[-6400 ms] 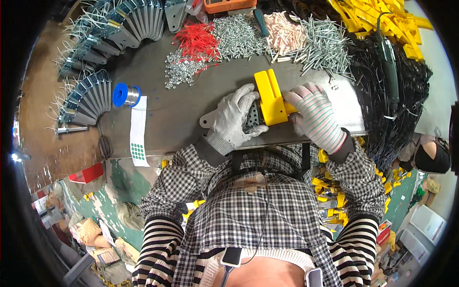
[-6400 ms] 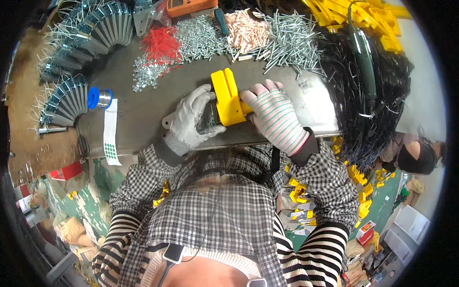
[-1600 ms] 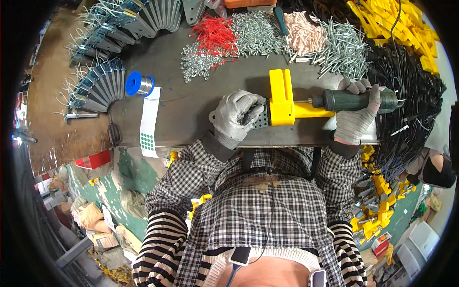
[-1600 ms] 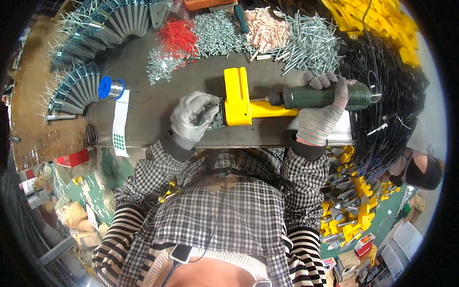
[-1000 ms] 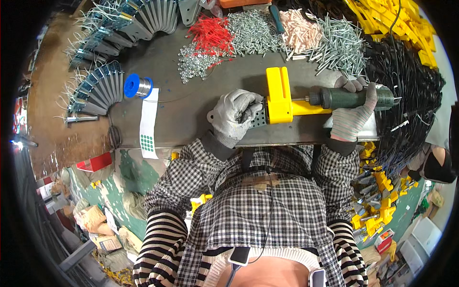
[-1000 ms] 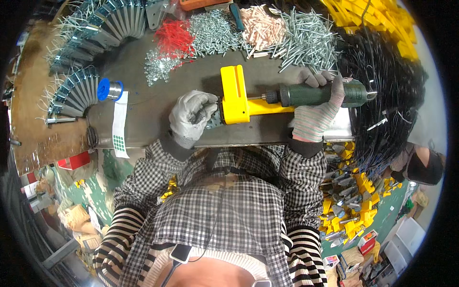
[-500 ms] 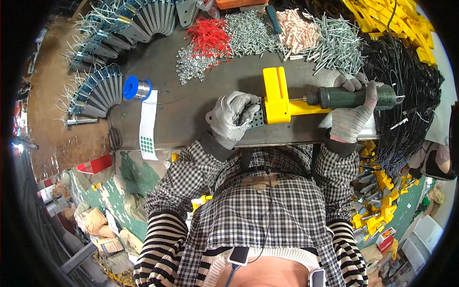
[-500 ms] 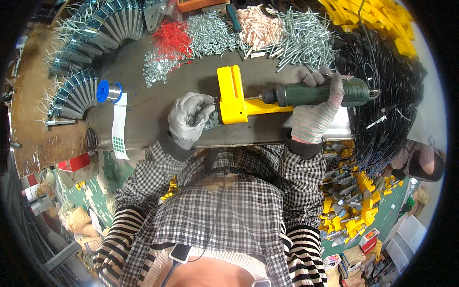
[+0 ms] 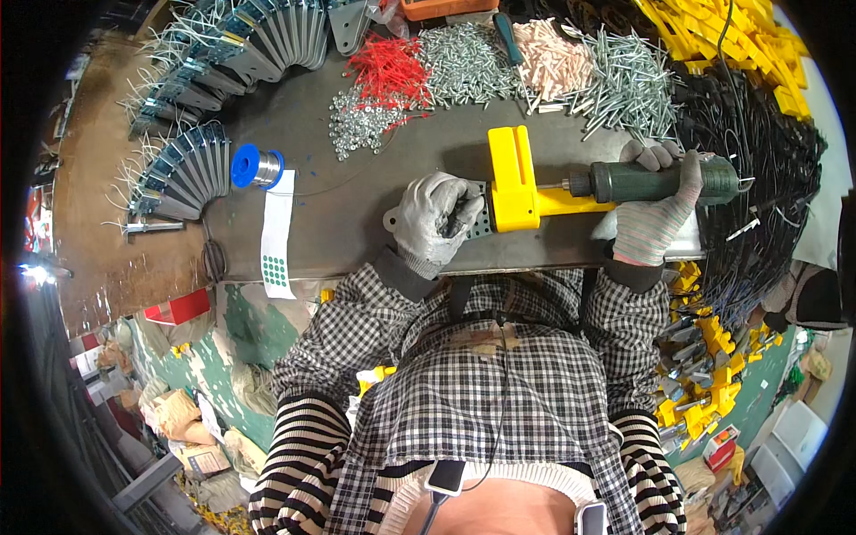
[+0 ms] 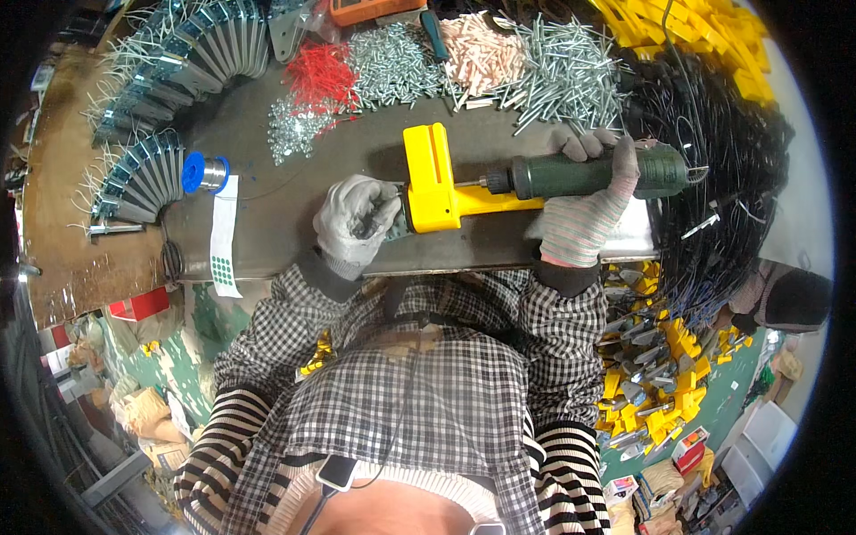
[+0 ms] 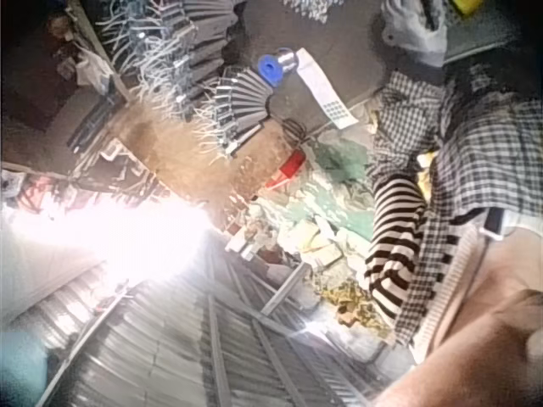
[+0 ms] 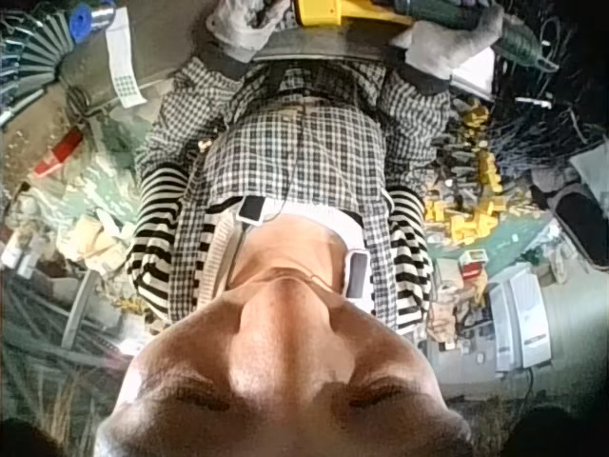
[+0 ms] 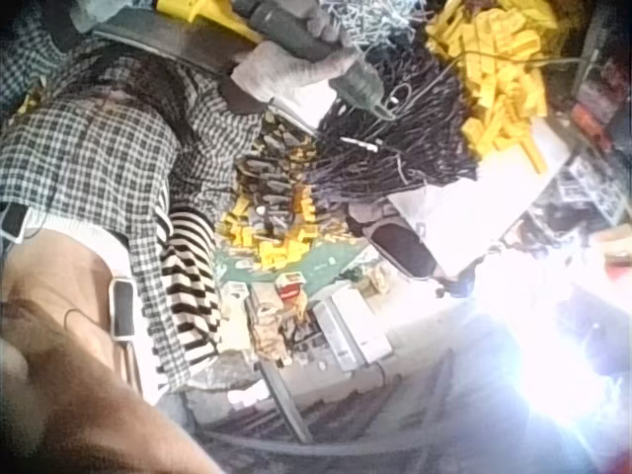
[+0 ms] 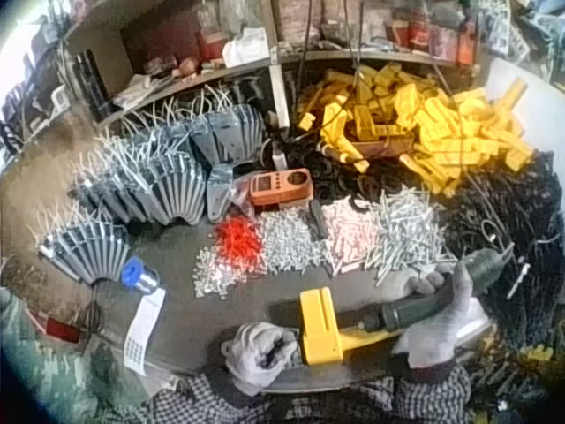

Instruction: The person assembles wires and metal plates into yellow plastic housings, securing them with screws using an electric screwdriver and soldering them with a soldering iron and soldering wire.

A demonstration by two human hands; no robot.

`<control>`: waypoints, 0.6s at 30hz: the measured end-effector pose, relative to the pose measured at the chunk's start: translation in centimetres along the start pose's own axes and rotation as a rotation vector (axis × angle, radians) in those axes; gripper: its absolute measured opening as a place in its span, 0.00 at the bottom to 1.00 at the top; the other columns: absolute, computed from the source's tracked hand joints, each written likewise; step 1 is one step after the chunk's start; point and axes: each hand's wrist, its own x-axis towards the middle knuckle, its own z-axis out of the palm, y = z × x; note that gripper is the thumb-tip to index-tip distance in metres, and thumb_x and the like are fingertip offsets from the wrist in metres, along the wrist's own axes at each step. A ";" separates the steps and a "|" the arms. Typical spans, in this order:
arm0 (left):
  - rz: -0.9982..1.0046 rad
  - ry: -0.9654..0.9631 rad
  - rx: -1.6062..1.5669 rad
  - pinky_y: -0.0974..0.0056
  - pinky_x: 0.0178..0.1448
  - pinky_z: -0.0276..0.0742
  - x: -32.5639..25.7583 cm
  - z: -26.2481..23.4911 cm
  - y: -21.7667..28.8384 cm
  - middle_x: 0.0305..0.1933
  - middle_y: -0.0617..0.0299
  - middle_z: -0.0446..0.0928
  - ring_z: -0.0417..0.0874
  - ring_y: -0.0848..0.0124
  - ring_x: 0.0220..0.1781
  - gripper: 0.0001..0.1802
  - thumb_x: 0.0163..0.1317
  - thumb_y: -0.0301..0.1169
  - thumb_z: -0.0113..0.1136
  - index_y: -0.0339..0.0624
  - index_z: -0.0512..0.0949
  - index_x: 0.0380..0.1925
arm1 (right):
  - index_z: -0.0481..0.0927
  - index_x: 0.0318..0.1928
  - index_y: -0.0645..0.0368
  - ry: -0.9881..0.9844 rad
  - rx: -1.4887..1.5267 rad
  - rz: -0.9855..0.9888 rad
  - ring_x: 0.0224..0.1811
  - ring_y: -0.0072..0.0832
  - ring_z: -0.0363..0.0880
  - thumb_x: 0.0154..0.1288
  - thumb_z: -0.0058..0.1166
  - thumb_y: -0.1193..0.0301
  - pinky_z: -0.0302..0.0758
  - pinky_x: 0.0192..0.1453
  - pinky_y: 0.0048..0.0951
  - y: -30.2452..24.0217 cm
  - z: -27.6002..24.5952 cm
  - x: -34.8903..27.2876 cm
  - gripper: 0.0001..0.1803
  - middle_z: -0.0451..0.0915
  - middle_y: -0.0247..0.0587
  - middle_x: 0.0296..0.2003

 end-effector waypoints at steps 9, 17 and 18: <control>-0.071 -0.068 -0.050 0.61 0.42 0.78 0.0 -0.2 0.1 0.38 0.57 0.79 0.81 0.61 0.37 0.13 0.49 0.24 0.70 0.40 0.79 0.36 | 0.71 0.51 0.39 -0.012 -0.055 0.002 0.31 0.18 0.65 0.61 0.63 0.73 0.70 0.37 0.25 -0.2 -0.1 0.4 0.21 0.71 0.29 0.35; 0.208 -0.142 0.047 0.52 0.49 0.74 0.1 -0.2 -0.4 0.44 0.53 0.77 0.79 0.54 0.45 0.36 0.41 0.48 0.76 0.40 0.75 0.49 | 0.71 0.51 0.40 -0.002 -0.034 -0.001 0.31 0.19 0.65 0.62 0.62 0.72 0.70 0.40 0.28 0.0 0.1 0.3 0.20 0.70 0.28 0.34; 0.225 -0.130 0.079 0.52 0.48 0.73 0.0 -0.1 -0.5 0.44 0.53 0.77 0.78 0.53 0.44 0.36 0.42 0.48 0.75 0.39 0.74 0.49 | 0.71 0.51 0.40 -0.003 -0.034 0.001 0.31 0.19 0.65 0.62 0.62 0.72 0.70 0.40 0.28 0.1 0.4 0.2 0.20 0.70 0.28 0.34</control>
